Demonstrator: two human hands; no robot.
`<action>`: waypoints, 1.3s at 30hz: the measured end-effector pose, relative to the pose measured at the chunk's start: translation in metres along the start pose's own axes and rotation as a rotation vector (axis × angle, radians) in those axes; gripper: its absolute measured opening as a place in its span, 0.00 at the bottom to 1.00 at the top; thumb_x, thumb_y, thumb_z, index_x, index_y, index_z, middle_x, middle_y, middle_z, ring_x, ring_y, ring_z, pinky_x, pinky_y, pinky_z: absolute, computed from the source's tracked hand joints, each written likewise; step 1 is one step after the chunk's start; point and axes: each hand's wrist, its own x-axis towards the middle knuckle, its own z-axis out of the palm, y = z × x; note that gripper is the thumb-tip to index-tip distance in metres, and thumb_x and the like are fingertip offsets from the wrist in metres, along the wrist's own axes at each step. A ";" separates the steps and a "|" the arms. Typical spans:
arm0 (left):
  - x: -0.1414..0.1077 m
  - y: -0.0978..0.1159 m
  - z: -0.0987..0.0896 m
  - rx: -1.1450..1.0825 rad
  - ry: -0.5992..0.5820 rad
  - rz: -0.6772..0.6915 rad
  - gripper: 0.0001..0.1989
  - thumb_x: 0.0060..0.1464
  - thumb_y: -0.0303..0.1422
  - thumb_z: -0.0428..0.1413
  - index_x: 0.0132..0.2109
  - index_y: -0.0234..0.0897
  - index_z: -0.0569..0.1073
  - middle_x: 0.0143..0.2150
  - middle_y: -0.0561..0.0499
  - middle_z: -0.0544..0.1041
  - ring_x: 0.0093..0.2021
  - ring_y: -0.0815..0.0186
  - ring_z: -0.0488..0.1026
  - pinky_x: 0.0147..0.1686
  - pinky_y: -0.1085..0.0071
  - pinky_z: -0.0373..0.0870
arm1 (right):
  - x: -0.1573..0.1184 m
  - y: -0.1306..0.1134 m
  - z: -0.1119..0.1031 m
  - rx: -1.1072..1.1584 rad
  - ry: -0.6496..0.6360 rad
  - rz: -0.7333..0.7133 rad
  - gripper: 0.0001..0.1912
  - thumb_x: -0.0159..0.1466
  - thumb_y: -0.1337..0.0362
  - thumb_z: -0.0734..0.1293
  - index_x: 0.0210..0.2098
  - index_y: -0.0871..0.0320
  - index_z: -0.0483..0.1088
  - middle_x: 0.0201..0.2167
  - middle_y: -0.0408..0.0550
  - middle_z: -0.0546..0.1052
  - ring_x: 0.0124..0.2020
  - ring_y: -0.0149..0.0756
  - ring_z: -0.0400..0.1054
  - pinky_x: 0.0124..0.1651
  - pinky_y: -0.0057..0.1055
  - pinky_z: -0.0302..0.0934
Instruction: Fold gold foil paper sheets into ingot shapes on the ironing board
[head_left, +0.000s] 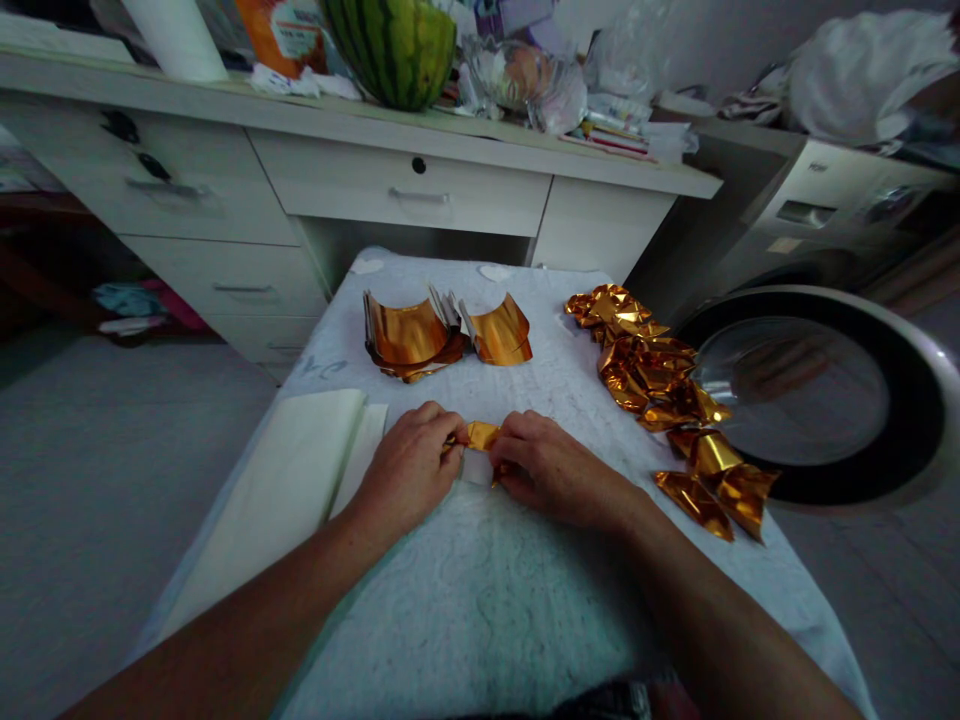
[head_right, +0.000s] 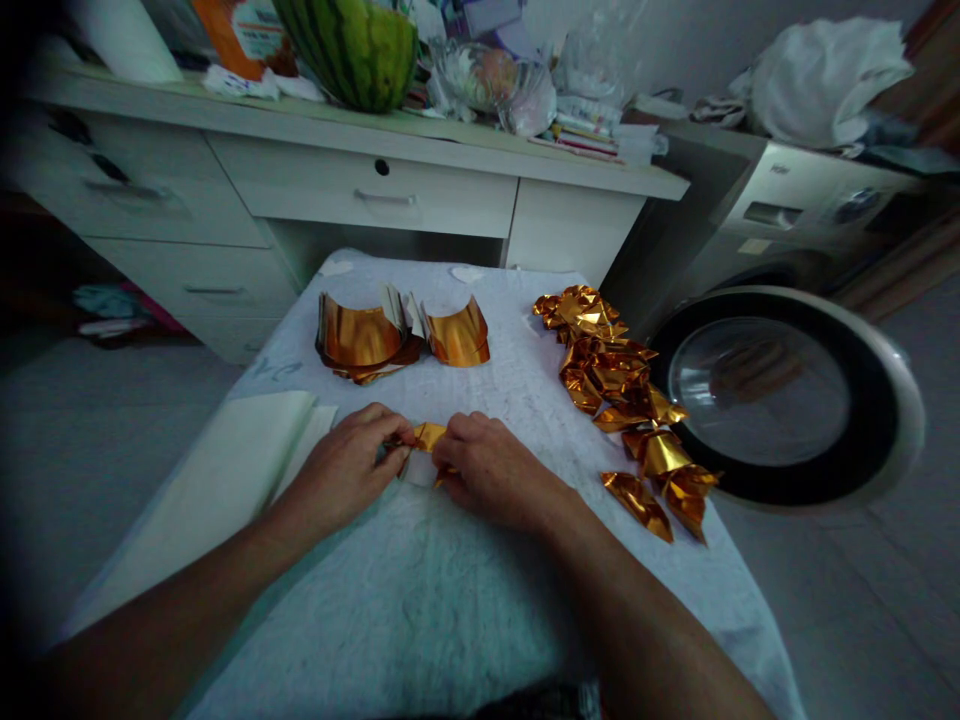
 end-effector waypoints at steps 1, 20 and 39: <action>-0.001 0.000 0.000 0.005 -0.002 -0.002 0.06 0.55 0.25 0.52 0.36 0.38 0.72 0.38 0.49 0.71 0.41 0.60 0.70 0.42 0.64 0.67 | 0.000 0.001 0.000 -0.011 -0.001 -0.008 0.04 0.62 0.72 0.64 0.35 0.59 0.71 0.36 0.47 0.69 0.38 0.35 0.61 0.41 0.31 0.54; -0.003 0.001 0.001 -0.106 -0.051 0.073 0.08 0.54 0.22 0.51 0.33 0.39 0.72 0.37 0.51 0.70 0.41 0.62 0.70 0.43 0.64 0.68 | -0.004 0.011 0.000 -0.061 0.020 -0.075 0.06 0.62 0.72 0.63 0.32 0.59 0.70 0.35 0.48 0.70 0.37 0.34 0.60 0.42 0.32 0.53; -0.009 0.004 -0.001 -0.120 0.027 0.001 0.14 0.52 0.25 0.55 0.45 0.41 0.64 0.43 0.51 0.72 0.40 0.62 0.73 0.40 0.65 0.68 | -0.001 0.019 0.002 0.150 0.159 0.063 0.07 0.60 0.75 0.61 0.31 0.58 0.65 0.29 0.43 0.70 0.31 0.30 0.62 0.37 0.26 0.55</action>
